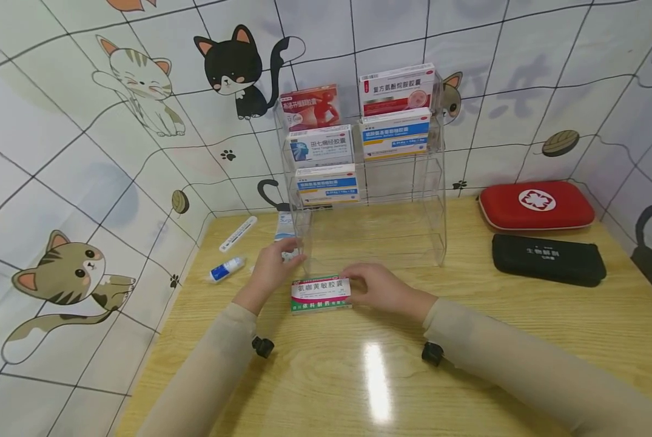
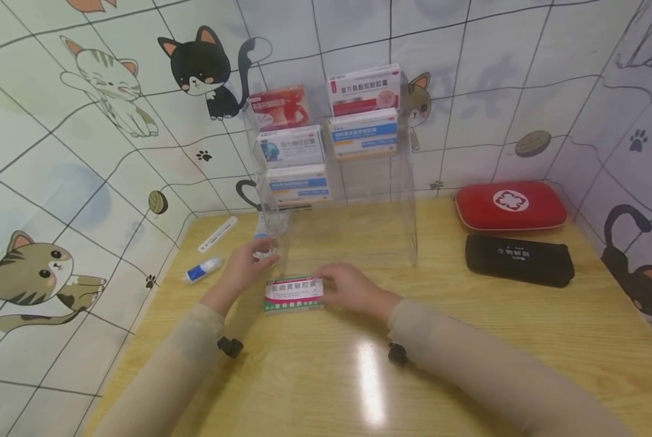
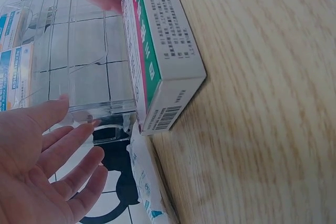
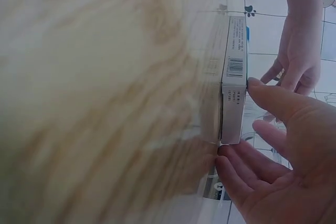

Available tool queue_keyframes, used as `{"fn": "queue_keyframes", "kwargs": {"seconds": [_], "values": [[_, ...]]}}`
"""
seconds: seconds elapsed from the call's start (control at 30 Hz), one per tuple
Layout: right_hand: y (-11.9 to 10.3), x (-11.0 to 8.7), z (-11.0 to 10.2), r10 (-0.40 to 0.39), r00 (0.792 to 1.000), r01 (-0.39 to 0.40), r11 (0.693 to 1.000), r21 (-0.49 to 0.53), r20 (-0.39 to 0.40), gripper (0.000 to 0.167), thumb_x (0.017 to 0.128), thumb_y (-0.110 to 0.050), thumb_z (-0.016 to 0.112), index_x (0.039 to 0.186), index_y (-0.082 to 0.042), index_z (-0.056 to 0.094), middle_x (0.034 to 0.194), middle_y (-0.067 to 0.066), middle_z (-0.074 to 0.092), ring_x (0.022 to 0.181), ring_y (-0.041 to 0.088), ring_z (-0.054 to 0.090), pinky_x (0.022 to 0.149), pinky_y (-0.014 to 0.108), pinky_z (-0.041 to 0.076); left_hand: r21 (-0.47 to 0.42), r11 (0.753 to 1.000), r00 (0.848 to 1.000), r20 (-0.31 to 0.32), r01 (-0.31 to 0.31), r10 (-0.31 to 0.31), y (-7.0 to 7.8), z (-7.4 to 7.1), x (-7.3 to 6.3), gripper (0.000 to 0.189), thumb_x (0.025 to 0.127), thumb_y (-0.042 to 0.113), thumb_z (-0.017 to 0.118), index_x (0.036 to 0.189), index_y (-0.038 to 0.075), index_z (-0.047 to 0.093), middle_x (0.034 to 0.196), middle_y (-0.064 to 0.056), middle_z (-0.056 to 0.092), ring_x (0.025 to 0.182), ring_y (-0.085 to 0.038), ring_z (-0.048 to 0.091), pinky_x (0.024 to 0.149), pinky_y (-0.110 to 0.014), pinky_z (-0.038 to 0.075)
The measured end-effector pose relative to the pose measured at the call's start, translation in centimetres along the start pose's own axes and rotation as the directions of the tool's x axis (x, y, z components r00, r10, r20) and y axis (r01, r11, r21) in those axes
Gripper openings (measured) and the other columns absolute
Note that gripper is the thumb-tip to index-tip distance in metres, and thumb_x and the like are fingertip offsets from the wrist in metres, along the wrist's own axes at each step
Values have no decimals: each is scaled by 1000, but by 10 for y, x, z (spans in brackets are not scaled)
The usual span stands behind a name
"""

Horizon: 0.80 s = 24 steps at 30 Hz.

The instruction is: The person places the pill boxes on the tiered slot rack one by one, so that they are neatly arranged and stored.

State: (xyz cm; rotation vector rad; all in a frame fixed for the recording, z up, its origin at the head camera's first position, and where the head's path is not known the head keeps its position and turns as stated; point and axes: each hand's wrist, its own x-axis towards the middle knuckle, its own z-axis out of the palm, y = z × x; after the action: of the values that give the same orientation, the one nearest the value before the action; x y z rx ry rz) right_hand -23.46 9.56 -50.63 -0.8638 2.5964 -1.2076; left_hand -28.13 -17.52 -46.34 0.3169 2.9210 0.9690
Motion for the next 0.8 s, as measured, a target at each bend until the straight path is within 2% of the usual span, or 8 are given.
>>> {"fn": "queue_keyframes", "kwargs": {"seconds": [0.23, 0.43, 0.6, 0.7, 0.8], "values": [[-4, -3, 0, 31, 999, -31, 1000, -3, -28, 55, 80, -18, 91, 130, -12, 69, 133, 3, 64, 124, 24, 63, 111, 44, 50, -7, 1000, 1000, 4, 8, -8, 0, 1, 1, 44, 99, 29, 72, 140, 14, 63, 138, -11, 67, 129, -30, 62, 106, -50, 53], [-9, -10, -3, 35, 994, -33, 999, 23, -101, 61, 81, -8, 88, 138, -9, 64, 138, 8, 58, 117, 26, 65, 106, 46, 53, -7, 1000, 1000, -1, -2, 2, 0, 1, 2, 43, 99, 29, 72, 139, 14, 63, 137, -11, 67, 128, -30, 62, 105, -50, 54], [-7, -18, -5, 41, 988, -32, 998, 61, -147, 51, 85, -4, 84, 133, -11, 68, 134, 2, 62, 111, 18, 68, 100, 36, 58, -11, 1000, 1000, -1, -20, 20, -1, 2, 3, 43, 99, 29, 72, 139, 15, 63, 136, -11, 68, 127, -30, 63, 105, -51, 54], [-7, -24, -8, 13, 987, 2, 996, 90, -162, 40, 89, -7, 81, 127, -13, 71, 126, 0, 68, 104, 15, 69, 93, 28, 60, -12, 1000, 1000, 1, -25, 25, -2, 2, 3, 44, 99, 31, 71, 139, 14, 63, 136, -11, 68, 127, -30, 63, 104, -51, 54], [-10, -31, -12, -19, 984, 38, 994, 105, -175, 31, 93, -9, 77, 124, -14, 74, 122, 1, 71, 99, 14, 71, 88, 27, 62, -9, 1000, 1000, 0, -26, 26, -4, 1, 2, 46, 99, 33, 71, 140, 12, 63, 137, -10, 68, 127, -30, 63, 104, -50, 54]]}}
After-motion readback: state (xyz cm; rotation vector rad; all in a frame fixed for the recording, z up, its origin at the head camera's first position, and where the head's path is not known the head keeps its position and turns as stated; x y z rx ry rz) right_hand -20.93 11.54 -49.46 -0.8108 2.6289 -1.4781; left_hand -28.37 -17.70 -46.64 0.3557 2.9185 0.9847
